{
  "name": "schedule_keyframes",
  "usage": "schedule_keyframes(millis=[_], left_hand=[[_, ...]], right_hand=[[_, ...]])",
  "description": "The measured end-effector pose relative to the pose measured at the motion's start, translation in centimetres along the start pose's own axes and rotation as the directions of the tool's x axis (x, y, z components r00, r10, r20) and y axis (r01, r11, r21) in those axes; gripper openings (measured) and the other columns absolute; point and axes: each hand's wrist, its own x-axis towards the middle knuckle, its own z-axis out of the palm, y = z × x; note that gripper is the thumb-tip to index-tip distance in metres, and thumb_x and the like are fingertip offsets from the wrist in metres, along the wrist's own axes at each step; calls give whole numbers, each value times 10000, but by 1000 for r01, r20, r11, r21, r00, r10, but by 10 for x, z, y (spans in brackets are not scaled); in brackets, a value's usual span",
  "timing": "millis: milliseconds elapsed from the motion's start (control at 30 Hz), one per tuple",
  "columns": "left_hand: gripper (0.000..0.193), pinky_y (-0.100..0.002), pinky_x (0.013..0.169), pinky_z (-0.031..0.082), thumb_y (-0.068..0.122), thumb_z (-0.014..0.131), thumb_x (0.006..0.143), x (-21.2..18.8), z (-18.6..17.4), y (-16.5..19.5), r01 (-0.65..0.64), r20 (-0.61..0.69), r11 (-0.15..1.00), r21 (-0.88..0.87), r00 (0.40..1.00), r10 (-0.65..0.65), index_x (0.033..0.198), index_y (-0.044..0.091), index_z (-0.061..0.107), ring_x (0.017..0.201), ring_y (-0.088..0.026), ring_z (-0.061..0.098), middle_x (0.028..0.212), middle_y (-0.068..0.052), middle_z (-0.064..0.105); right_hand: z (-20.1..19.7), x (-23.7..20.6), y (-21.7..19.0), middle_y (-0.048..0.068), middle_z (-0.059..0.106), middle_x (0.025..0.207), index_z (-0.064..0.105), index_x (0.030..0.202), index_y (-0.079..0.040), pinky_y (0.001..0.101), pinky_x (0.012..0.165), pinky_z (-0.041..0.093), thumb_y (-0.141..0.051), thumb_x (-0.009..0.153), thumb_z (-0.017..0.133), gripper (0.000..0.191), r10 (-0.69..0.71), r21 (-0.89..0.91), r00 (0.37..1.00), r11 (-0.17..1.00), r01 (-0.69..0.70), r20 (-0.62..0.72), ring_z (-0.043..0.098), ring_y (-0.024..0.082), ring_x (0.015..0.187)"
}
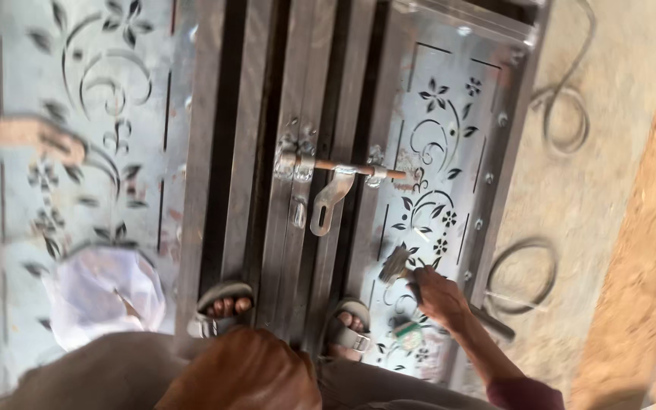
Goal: The person welds a latch assembly onto a decorative metal gate lying on the workshop floor, striking arcs with an electrode holder at the latch joints. They then chip and brush the welds, test the latch handle, and pick up debris with a cloth.
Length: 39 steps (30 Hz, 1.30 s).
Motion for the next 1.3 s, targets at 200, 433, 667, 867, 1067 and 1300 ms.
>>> schedule_keyframes(millis=[200,433,667,867,1067,1300], left_hand=[[315,-426,441,548,185,437,1040,16,-6,3,-63,-25,997,-40,998,62,900,-60,576,564,-232,657,667,-191,649],[297,-436,454,551,175,462,1012,13,-13,-4,-80,-42,995,-65,996,77,871,-54,587,572,-243,663,665,-195,650],[279,-446,467,553,164,487,985,12,-16,-10,-74,-39,995,-61,997,72,842,-48,598,580,-254,669,663,-199,652],[264,-454,478,556,155,508,962,16,-15,-5,-83,-53,994,-75,995,80,817,-42,607,587,-263,674,661,-202,653],[250,-463,490,558,146,530,938,19,-14,-2,-83,-63,995,-47,995,80,792,-37,616,594,-272,679,660,-205,654],[234,-472,503,561,136,555,911,22,-14,1,-73,-56,996,-46,996,71,763,-31,627,603,-283,685,658,-208,655]], right_hand=[[-64,-1,-60,83,682,1001,676,1147,-131,348,712,599,-342,950,674,288,-423,-145,799,840,522,428,685,211,805],[-235,84,-83,138,733,900,674,1132,-68,421,620,603,-313,964,604,305,-202,-322,974,933,161,-98,698,269,657],[-230,46,-144,70,730,906,726,1028,-115,378,777,568,-347,883,757,275,-170,-150,814,942,300,556,706,221,839],[-239,77,-107,141,759,837,767,962,-60,380,742,554,-442,900,777,387,-26,-247,928,961,126,371,736,245,761],[-155,56,-89,70,764,842,769,996,-126,394,704,599,-416,845,765,327,-96,-123,778,968,218,621,712,215,758],[-179,91,-61,93,776,851,793,1011,-183,424,732,552,-424,917,708,273,-62,24,959,998,57,275,722,254,742]])
